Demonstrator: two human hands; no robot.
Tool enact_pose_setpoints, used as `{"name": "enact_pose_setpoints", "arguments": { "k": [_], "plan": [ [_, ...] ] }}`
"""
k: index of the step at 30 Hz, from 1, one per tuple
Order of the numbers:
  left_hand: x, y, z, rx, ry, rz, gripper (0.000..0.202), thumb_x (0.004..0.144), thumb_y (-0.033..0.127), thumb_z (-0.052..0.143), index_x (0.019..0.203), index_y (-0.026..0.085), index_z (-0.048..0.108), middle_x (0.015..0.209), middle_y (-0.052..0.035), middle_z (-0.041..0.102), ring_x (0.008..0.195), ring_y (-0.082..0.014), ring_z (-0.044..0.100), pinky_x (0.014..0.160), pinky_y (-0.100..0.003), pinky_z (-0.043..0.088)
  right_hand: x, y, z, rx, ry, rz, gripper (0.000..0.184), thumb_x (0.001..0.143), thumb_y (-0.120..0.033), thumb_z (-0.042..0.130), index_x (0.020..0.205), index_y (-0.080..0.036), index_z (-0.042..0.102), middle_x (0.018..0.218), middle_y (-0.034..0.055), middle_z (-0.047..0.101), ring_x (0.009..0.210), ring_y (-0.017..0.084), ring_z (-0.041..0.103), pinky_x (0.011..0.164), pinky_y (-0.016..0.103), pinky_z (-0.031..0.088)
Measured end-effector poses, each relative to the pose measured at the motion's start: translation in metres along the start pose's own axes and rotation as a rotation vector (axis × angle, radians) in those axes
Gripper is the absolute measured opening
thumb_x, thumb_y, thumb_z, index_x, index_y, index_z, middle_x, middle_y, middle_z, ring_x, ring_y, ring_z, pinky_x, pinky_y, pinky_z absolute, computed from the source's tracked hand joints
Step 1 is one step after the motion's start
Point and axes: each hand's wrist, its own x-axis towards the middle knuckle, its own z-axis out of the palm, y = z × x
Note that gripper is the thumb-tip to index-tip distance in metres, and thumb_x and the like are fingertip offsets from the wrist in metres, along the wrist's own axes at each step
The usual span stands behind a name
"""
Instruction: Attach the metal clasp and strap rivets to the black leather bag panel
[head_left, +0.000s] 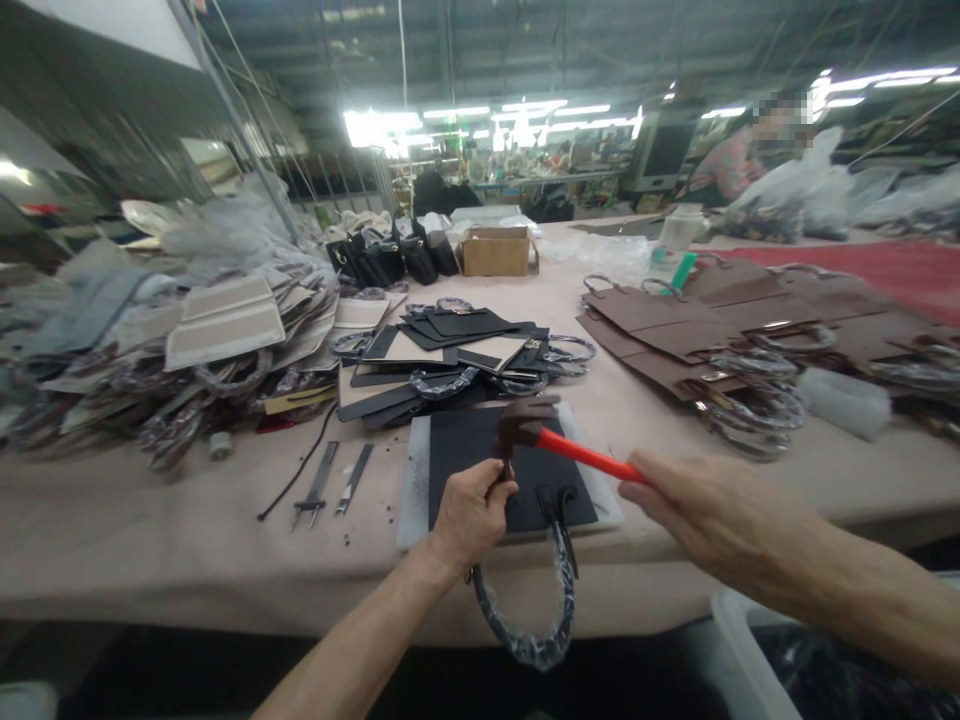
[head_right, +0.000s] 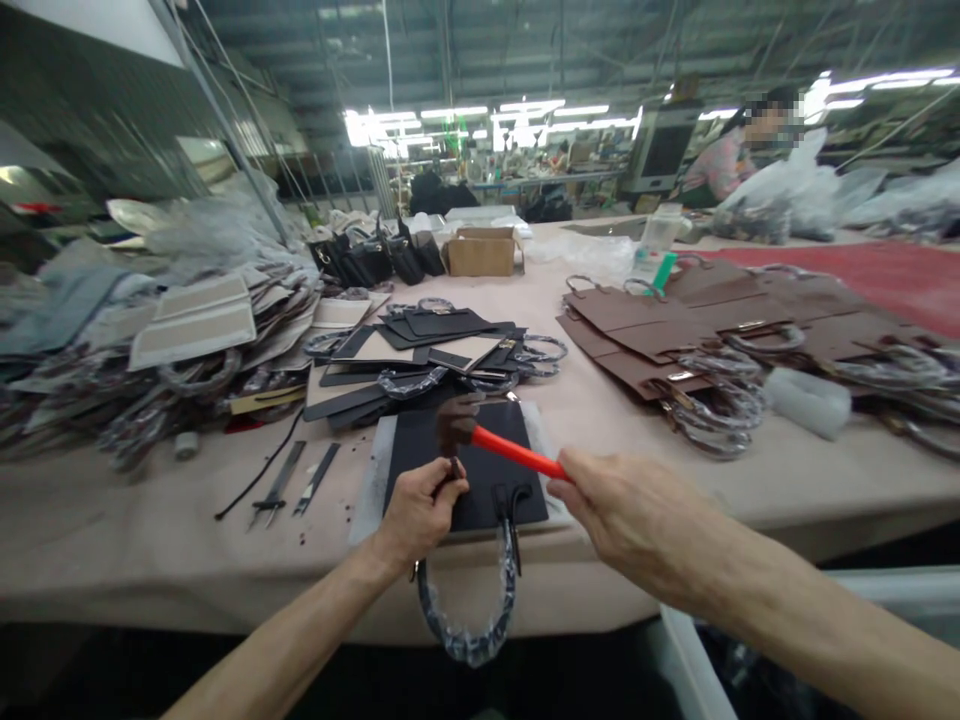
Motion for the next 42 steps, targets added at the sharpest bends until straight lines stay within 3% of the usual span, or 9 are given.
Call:
{"name": "enact_pose_setpoints", "arguments": {
  "k": [4, 9, 14, 19, 23, 27, 32, 37, 42],
  "plan": [
    [0.001, 0.0, 0.0, -0.013, -0.011, 0.006, 0.009, 0.09, 0.016, 0.057, 0.084, 0.019, 0.063, 0.077, -0.0008, 0.068, 0.069, -0.0136, 0.062, 0.068, -0.024, 0.043, 0.0, -0.007, -0.002, 0.032, 0.306, 0.096, 0.032, 0.108, -0.037, 0.038, 0.079, -0.024, 0.045, 0.053, -0.0037, 0.046, 0.042, 0.014, 0.041, 0.046, 0.029, 0.025],
    [0.002, 0.001, -0.001, 0.021, 0.0, -0.023, 0.009, 0.088, 0.013, 0.058, 0.085, 0.019, 0.065, 0.073, 0.0, 0.067, 0.065, -0.0138, 0.06, 0.064, -0.024, 0.041, -0.001, -0.008, -0.006, 0.057, -0.033, 0.032, 0.033, 0.104, -0.041, 0.044, 0.076, -0.024, 0.052, 0.052, -0.0008, 0.052, 0.039, 0.016, 0.04, 0.044, 0.033, 0.018],
    [0.001, -0.001, -0.002, -0.014, -0.028, 0.018, 0.009, 0.09, 0.013, 0.058, 0.087, 0.018, 0.065, 0.079, -0.0006, 0.069, 0.07, -0.0137, 0.062, 0.068, -0.023, 0.044, 0.004, -0.015, -0.008, 0.202, 0.287, 0.359, 0.043, 0.102, -0.059, 0.039, 0.077, -0.026, 0.05, 0.051, -0.0002, 0.048, 0.042, 0.016, 0.041, 0.045, 0.03, 0.028],
    [0.0, -0.001, -0.003, 0.008, -0.019, -0.006, 0.01, 0.089, 0.012, 0.059, 0.084, 0.019, 0.064, 0.074, 0.001, 0.066, 0.067, -0.013, 0.06, 0.066, -0.023, 0.042, -0.005, -0.002, 0.003, 0.176, -0.273, 0.27, 0.04, 0.098, -0.053, 0.038, 0.074, -0.024, 0.053, 0.055, 0.0031, 0.053, 0.046, 0.018, 0.045, 0.049, 0.032, 0.024],
    [0.0, 0.0, -0.003, 0.001, -0.057, -0.001, 0.01, 0.09, 0.013, 0.058, 0.085, 0.019, 0.064, 0.078, 0.0, 0.068, 0.071, -0.0134, 0.062, 0.069, -0.023, 0.043, 0.003, 0.004, -0.006, 0.267, -0.136, 0.417, 0.048, 0.098, -0.059, 0.032, 0.069, -0.025, 0.046, 0.057, 0.0009, 0.05, 0.05, 0.017, 0.046, 0.05, 0.03, 0.031],
    [0.0, 0.001, -0.004, 0.004, -0.071, 0.009, 0.011, 0.091, 0.014, 0.056, 0.083, 0.018, 0.063, 0.079, -0.0012, 0.068, 0.073, -0.014, 0.062, 0.069, -0.024, 0.043, 0.005, 0.0, 0.0, 0.24, 0.073, 0.366, 0.04, 0.098, -0.053, 0.036, 0.07, -0.026, 0.043, 0.053, -0.0012, 0.045, 0.046, 0.016, 0.04, 0.048, 0.031, 0.027],
    [0.0, 0.0, -0.004, 0.016, -0.047, 0.026, 0.009, 0.09, 0.013, 0.058, 0.088, 0.018, 0.064, 0.078, -0.0009, 0.068, 0.07, -0.0143, 0.063, 0.067, -0.025, 0.043, -0.004, 0.003, 0.012, 0.094, -0.198, 0.243, 0.033, 0.096, -0.049, 0.042, 0.076, -0.025, 0.051, 0.053, 0.0021, 0.05, 0.044, 0.018, 0.036, 0.05, 0.034, 0.016],
    [0.001, 0.0, -0.004, 0.005, -0.052, 0.036, 0.01, 0.09, 0.012, 0.058, 0.085, 0.019, 0.065, 0.081, -0.002, 0.07, 0.075, -0.0159, 0.066, 0.071, -0.026, 0.047, 0.0, 0.032, 0.019, 0.297, -0.253, 0.382, 0.048, 0.096, -0.064, 0.04, 0.071, -0.024, 0.051, 0.058, 0.0042, 0.05, 0.051, 0.018, 0.045, 0.051, 0.033, 0.028],
    [0.003, 0.002, -0.003, 0.032, -0.042, 0.061, 0.006, 0.087, 0.014, 0.065, 0.086, 0.019, 0.067, 0.086, -0.0041, 0.073, 0.08, -0.0187, 0.07, 0.077, -0.027, 0.055, -0.025, 0.114, 0.074, 0.649, -0.308, 0.798, 0.063, 0.086, -0.087, 0.046, 0.074, -0.027, 0.056, 0.06, 0.0083, 0.049, 0.04, 0.016, 0.041, 0.038, 0.034, 0.026]
  ]
}}
